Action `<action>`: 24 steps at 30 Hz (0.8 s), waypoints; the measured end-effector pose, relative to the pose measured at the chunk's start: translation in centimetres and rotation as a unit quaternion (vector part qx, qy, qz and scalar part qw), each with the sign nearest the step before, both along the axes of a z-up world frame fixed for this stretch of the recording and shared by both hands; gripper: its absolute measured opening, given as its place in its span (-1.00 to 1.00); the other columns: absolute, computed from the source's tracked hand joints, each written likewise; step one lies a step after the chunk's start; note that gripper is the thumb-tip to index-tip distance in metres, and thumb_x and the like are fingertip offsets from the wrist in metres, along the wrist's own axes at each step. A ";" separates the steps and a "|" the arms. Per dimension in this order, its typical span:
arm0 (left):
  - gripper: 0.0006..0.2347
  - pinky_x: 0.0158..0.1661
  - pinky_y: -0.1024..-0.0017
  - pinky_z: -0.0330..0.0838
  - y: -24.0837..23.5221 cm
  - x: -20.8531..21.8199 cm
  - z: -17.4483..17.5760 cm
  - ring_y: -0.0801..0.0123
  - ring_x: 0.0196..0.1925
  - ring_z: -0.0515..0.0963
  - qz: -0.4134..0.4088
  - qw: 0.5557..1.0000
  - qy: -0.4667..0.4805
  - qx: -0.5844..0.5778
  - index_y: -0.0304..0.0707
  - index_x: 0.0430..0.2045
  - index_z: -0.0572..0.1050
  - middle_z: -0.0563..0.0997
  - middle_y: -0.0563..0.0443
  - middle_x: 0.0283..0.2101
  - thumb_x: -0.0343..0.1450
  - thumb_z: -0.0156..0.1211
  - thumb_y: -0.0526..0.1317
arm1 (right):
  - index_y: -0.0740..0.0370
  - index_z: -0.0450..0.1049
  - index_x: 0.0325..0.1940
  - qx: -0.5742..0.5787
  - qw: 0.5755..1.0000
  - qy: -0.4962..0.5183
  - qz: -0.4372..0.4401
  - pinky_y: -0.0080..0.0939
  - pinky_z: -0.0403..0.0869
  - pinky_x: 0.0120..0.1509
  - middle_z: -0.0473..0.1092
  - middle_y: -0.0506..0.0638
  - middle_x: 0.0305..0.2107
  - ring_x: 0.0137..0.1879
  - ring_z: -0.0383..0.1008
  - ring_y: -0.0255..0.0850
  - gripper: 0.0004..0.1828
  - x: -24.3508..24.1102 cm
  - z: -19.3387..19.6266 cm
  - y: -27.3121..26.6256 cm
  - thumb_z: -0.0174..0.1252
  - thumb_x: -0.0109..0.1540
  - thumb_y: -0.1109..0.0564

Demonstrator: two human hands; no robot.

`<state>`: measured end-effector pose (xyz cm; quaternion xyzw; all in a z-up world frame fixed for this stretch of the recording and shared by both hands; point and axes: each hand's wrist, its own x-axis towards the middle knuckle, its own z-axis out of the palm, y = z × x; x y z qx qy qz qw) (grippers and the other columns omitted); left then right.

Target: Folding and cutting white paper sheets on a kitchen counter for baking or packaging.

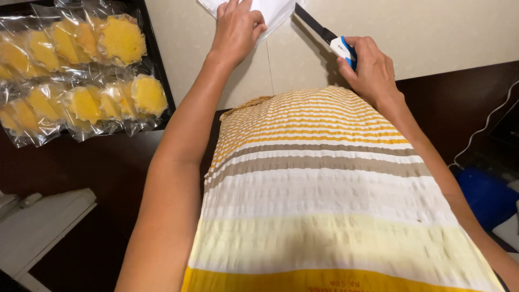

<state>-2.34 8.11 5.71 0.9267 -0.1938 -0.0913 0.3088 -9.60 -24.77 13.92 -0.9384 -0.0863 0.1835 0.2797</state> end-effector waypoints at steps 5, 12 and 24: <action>-0.92 -0.02 -0.01 0.27 0.3 0.5 -0.4 -0.03 -0.04 0.49 0.026 1.000 0.006 -0.015 -0.31 -0.46 0.56 0.58 -0.15 -0.23 0.42 0.28 -0.29 | 0.27 0.41 0.23 -0.002 0.998 -0.046 0.035 0.05 0.47 0.00 0.43 0.20 -0.05 -0.08 0.50 0.10 -0.62 -0.1 -1.3 -0.2 0.25 0.40 0.07; -0.90 -0.15 -0.05 0.33 1.0 1.0 -1.1 -0.13 -0.17 0.57 0.049 0.998 0.002 -0.044 -0.40 -0.26 0.46 0.61 -0.24 -0.30 0.50 0.09 -0.30 | 0.22 0.43 0.22 -0.038 0.988 -0.121 0.088 0.06 0.47 -0.08 0.41 0.14 -0.14 -0.12 0.50 0.09 -0.60 2.0 -3.4 1.4 0.31 0.36 0.04; -0.91 -0.14 -0.04 0.34 1.1 1.0 1.3 -0.16 -0.12 0.55 0.033 0.997 0.005 -0.064 -0.37 -0.17 0.40 0.51 -0.30 -0.11 0.55 0.03 -0.30 | 0.31 0.26 0.28 0.009 0.980 -0.166 0.107 0.08 0.48 -0.05 0.32 0.29 -0.01 -0.04 0.47 0.18 -0.45 7.1 -10.5 6.1 0.35 0.34 0.10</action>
